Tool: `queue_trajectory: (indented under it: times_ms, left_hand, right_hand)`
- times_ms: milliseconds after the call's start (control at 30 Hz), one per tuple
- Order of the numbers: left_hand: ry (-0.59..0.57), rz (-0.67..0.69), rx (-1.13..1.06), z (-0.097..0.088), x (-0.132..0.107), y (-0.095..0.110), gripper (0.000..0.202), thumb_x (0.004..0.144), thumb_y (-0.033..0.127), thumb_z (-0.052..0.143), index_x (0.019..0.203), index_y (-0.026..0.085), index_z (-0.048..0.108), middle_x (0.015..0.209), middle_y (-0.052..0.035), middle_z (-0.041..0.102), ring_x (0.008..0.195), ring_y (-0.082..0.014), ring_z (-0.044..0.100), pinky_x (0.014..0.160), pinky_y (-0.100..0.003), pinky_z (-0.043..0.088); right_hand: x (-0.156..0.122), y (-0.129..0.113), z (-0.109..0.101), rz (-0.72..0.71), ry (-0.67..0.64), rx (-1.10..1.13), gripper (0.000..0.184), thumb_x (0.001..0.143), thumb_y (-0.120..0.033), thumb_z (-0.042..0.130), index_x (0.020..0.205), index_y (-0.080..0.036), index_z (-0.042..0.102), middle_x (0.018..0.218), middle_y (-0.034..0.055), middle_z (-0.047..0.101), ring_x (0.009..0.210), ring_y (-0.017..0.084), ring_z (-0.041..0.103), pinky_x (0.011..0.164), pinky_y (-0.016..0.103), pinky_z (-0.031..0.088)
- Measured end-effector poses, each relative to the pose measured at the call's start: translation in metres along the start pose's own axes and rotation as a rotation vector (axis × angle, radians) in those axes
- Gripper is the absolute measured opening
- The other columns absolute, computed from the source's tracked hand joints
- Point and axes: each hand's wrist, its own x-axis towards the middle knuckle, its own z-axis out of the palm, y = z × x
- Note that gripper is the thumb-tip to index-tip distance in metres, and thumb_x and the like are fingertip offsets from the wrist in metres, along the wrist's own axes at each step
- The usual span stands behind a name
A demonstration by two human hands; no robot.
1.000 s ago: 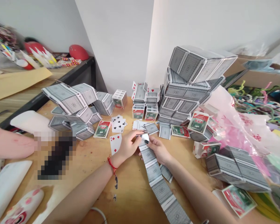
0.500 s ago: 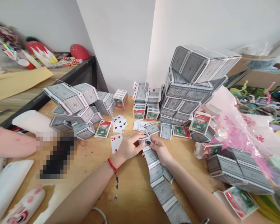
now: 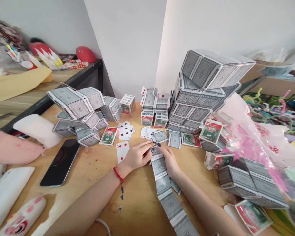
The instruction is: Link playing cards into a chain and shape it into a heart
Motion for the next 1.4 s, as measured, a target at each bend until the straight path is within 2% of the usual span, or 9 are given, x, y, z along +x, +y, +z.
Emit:
queue_trajectory:
  times_ms: [167,333,467,600,733,867,1033,1267,1400]
  left_hand:
    - [0.023,-0.071,-0.25,-0.002,0.001,-0.002,0.027,0.084,0.022,0.044,0.104,0.018,0.062,0.112,-0.0084,0.061,0.107,-0.0197,0.055,0.094,-0.036,0.044]
    - [0.088,-0.368,-0.544,-0.003,0.006,-0.007,0.028,0.087,0.024,0.04,0.095,0.017,0.065,0.1,-0.0074,0.066,0.094,-0.0195,0.06,0.083,-0.034,0.047]
    - [-0.027,-0.405,-0.632,-0.006,0.011,-0.011,0.023,0.081,0.024,0.048,0.093,0.018,0.067,0.1,-0.0054,0.066,0.096,-0.0203,0.058,0.087,-0.033,0.045]
    - [-0.195,-0.553,-0.872,-0.01,0.01,-0.015,0.024,0.078,0.027,0.052,0.093,0.02,0.069,0.092,-0.0053,0.069,0.083,-0.0207,0.062,0.072,-0.032,0.049]
    - [-0.258,-0.666,-1.049,-0.01,0.007,-0.018,0.029,0.075,0.03,0.058,0.098,0.017,0.068,0.092,-0.0071,0.069,0.083,-0.0208,0.062,0.067,-0.028,0.048]
    - [-0.268,-0.656,-1.035,-0.011,0.009,-0.014,0.028,0.074,0.03,0.06,0.097,0.016,0.068,0.097,-0.0076,0.068,0.088,-0.0203,0.061,0.074,-0.027,0.047]
    - [-0.146,-0.545,-0.863,-0.006,0.013,-0.004,0.022,0.076,0.03,0.059,0.088,0.015,0.07,0.093,-0.0072,0.069,0.094,-0.0218,0.059,0.086,-0.032,0.043]
    - [0.0,-0.582,-0.662,0.006,0.012,0.005,0.02,0.075,0.032,0.059,0.076,0.014,0.068,0.076,-0.0046,0.067,0.077,-0.0185,0.059,0.069,-0.027,0.045]
    - [0.137,-0.655,-0.667,0.01,0.013,0.004,0.024,0.076,0.035,0.057,0.066,0.014,0.063,0.062,0.0,0.059,0.06,-0.0123,0.053,0.055,-0.022,0.04]
  right_hand:
    - [0.002,0.002,0.0,-0.008,0.002,-0.034,0.03,0.071,-0.046,0.062,0.083,-0.019,0.062,0.062,0.0011,0.064,0.056,0.019,0.06,0.051,0.03,0.046]
    - [0.006,0.005,-0.004,-0.169,-0.06,-0.186,0.027,0.073,-0.043,0.061,0.083,-0.018,0.063,0.071,0.0001,0.062,0.069,0.017,0.057,0.066,0.027,0.043]
    - [0.008,0.006,-0.005,-0.238,-0.113,-0.252,0.026,0.076,-0.044,0.057,0.082,-0.019,0.063,0.072,-0.0004,0.059,0.073,0.017,0.054,0.071,0.027,0.04]
    - [0.008,0.006,-0.004,-0.244,-0.124,-0.285,0.027,0.076,-0.045,0.057,0.074,-0.018,0.06,0.066,-0.0012,0.054,0.064,0.014,0.047,0.065,0.025,0.037]
    - [0.008,0.009,-0.004,-0.239,-0.107,-0.312,0.031,0.074,-0.048,0.058,0.069,-0.017,0.057,0.064,-0.0012,0.05,0.061,0.012,0.041,0.059,0.023,0.034]
    - [0.009,0.013,-0.007,-0.255,-0.089,-0.376,0.034,0.074,-0.049,0.056,0.067,-0.016,0.055,0.061,-0.0022,0.044,0.058,0.011,0.037,0.056,0.023,0.031]
    - [0.01,0.015,-0.01,-0.275,-0.065,-0.449,0.035,0.076,-0.05,0.054,0.065,-0.016,0.052,0.062,-0.002,0.043,0.059,0.011,0.037,0.056,0.023,0.032]
    - [0.011,0.013,-0.009,-0.285,-0.084,-0.446,0.033,0.077,-0.048,0.054,0.068,-0.016,0.053,0.063,-0.0013,0.047,0.063,0.013,0.044,0.06,0.024,0.038]
    - [0.005,0.006,-0.007,-0.041,-0.306,-0.208,0.03,0.076,-0.044,0.058,0.088,-0.018,0.051,0.069,-0.0002,0.056,0.06,0.014,0.055,0.059,0.03,0.046]
